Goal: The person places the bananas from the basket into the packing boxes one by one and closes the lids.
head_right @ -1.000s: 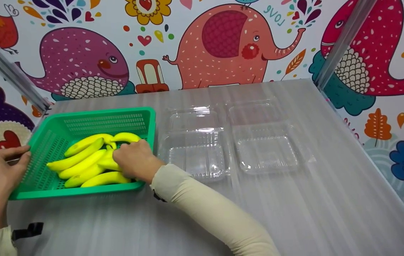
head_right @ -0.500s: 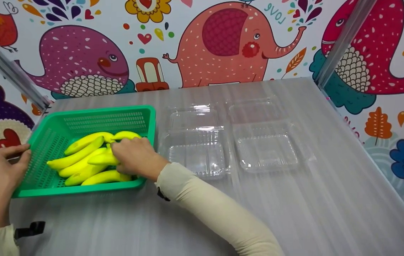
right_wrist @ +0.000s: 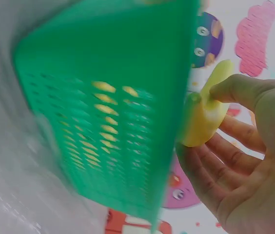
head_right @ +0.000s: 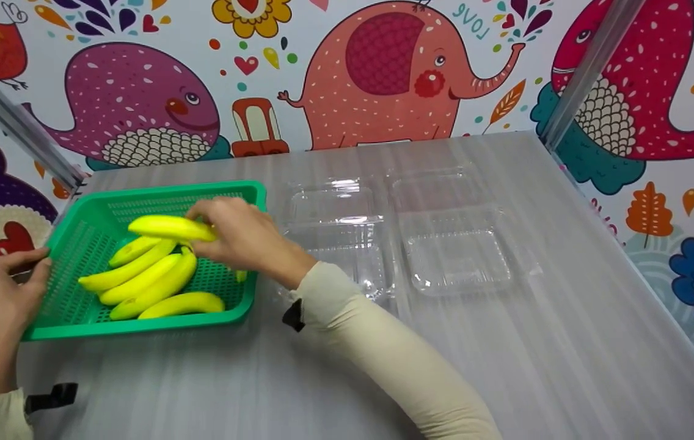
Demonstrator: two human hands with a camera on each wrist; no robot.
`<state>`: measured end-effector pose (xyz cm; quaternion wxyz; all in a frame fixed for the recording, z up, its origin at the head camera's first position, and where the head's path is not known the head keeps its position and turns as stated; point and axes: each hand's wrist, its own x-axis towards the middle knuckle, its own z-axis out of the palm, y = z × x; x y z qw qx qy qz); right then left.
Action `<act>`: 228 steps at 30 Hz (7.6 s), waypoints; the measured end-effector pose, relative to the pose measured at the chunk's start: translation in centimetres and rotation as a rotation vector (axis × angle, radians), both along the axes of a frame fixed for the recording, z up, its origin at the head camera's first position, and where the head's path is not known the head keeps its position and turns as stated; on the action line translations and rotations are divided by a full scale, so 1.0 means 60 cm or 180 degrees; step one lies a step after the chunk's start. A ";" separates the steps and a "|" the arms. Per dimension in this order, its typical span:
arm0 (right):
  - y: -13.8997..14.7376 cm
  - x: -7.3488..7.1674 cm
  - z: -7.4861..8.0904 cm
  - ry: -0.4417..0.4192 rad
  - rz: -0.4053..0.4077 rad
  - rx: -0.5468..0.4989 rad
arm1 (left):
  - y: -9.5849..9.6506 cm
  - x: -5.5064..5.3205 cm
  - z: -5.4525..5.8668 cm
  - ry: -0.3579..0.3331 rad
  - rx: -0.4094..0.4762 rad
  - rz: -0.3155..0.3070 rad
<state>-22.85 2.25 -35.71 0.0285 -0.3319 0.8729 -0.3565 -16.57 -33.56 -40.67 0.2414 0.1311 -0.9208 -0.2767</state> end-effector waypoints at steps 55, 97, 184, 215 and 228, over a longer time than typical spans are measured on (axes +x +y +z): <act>0.259 -0.029 -0.090 0.0045 -0.0406 0.1369 | 0.004 -0.002 -0.008 0.0100 0.0015 0.0022; 0.089 0.007 -0.030 0.0926 -0.0310 0.0949 | -0.004 0.002 -0.011 -0.0074 0.0107 0.0114; 0.073 -0.004 0.044 0.0095 -0.0572 0.0710 | -0.040 0.090 0.028 -0.0712 -0.0304 -0.0475; 0.253 0.009 -0.080 -0.0051 -0.0629 0.1309 | -0.038 0.059 0.028 -0.0630 -0.0112 -0.0366; 0.247 0.016 -0.106 -0.0013 -0.0663 0.1593 | -0.038 0.040 0.034 -0.0785 -0.0095 -0.0361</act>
